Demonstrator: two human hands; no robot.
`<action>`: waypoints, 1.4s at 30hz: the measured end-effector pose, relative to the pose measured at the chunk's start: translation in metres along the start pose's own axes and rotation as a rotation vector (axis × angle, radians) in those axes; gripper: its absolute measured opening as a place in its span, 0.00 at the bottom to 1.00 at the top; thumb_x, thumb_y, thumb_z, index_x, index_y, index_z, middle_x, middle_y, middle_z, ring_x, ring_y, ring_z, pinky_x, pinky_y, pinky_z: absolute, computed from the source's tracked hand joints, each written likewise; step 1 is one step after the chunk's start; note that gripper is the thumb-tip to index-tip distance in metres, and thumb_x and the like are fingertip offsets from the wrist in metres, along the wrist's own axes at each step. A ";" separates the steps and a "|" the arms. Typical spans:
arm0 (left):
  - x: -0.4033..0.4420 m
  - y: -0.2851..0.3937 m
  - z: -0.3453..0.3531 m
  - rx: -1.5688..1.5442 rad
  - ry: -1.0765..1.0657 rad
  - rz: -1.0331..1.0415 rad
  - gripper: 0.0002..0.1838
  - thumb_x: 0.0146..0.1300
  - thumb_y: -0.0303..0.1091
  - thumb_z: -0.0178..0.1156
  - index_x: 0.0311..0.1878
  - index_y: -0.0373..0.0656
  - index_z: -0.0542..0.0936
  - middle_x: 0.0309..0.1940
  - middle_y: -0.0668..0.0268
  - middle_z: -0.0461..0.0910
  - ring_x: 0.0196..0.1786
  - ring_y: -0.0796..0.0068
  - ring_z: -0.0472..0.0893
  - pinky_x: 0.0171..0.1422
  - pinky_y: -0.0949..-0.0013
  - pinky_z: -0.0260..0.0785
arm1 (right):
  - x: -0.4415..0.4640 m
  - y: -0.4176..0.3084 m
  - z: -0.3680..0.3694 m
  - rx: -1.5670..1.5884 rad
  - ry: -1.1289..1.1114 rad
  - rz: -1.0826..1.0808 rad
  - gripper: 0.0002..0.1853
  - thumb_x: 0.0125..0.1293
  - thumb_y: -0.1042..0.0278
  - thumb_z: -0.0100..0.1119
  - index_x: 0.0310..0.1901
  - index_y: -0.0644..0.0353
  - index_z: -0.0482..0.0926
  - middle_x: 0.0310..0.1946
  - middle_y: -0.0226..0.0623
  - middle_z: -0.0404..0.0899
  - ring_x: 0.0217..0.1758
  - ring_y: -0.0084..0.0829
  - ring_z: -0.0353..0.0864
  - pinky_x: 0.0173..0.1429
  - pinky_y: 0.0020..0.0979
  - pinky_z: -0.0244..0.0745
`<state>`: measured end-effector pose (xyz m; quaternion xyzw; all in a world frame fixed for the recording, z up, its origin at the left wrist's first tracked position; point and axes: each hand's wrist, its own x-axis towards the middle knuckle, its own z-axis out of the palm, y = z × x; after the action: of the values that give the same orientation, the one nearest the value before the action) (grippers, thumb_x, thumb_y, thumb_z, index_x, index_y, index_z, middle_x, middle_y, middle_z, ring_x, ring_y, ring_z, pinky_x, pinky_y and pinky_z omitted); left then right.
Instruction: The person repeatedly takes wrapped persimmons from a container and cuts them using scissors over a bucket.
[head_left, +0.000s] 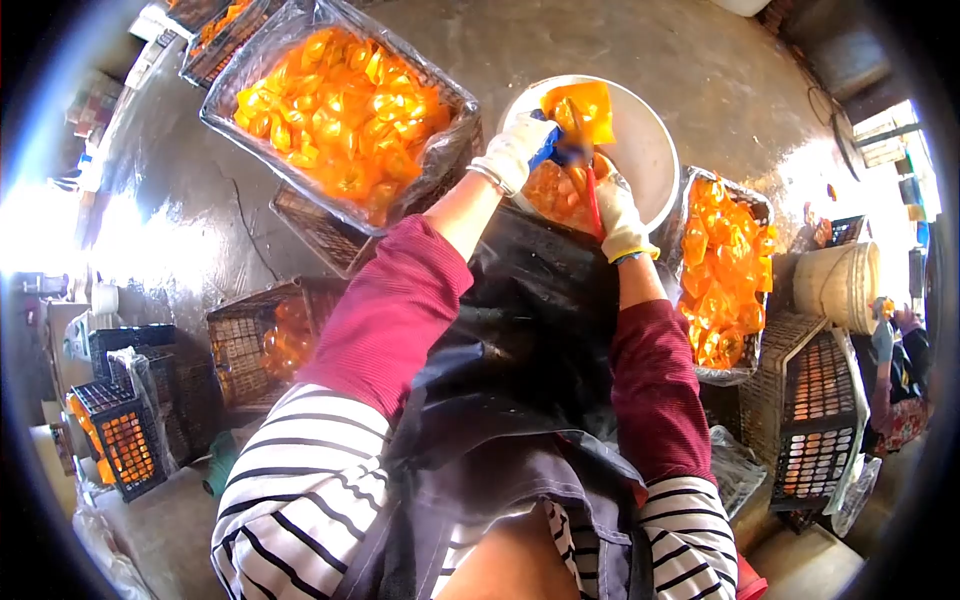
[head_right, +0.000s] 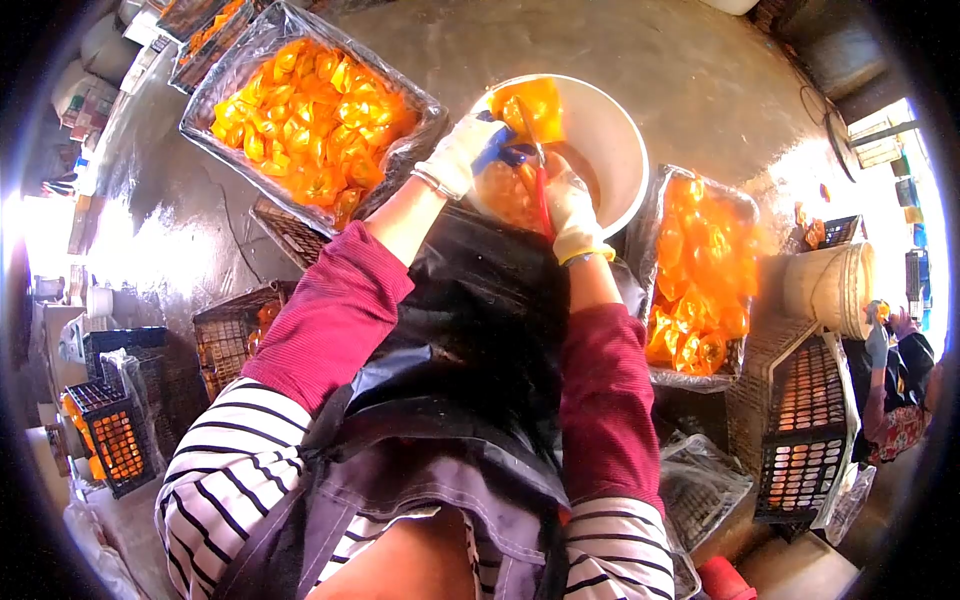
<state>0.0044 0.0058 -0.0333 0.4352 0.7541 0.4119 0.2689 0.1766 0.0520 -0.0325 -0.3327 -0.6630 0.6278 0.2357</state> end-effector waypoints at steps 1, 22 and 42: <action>0.005 -0.011 0.007 -0.122 0.016 0.021 0.17 0.62 0.38 0.50 0.47 0.35 0.77 0.40 0.52 0.81 0.44 0.60 0.80 0.48 0.65 0.71 | -0.002 -0.006 -0.002 0.042 -0.028 0.108 0.16 0.63 0.59 0.58 0.48 0.58 0.74 0.33 0.43 0.81 0.33 0.34 0.80 0.36 0.31 0.74; -0.008 0.015 0.004 -0.916 -0.010 -0.073 0.17 0.62 0.40 0.60 0.50 0.40 0.76 0.39 0.66 0.78 0.42 0.78 0.76 0.42 0.75 0.71 | 0.002 -0.017 -0.008 0.153 -0.168 0.332 0.16 0.66 0.58 0.53 0.51 0.57 0.73 0.24 0.39 0.81 0.17 0.27 0.77 0.20 0.24 0.71; -0.064 -0.069 -0.125 0.832 0.215 -0.065 0.38 0.54 0.52 0.61 0.66 0.49 0.63 0.59 0.55 0.70 0.60 0.55 0.71 0.62 0.55 0.62 | -0.007 -0.025 -0.039 0.603 0.317 0.012 0.11 0.65 0.63 0.51 0.44 0.58 0.75 0.41 0.39 0.76 0.33 0.32 0.78 0.32 0.29 0.74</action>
<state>-0.0910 -0.1185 -0.0250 0.4371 0.8930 0.1069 0.0032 0.2065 0.0733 -0.0031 -0.3453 -0.4006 0.7375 0.4199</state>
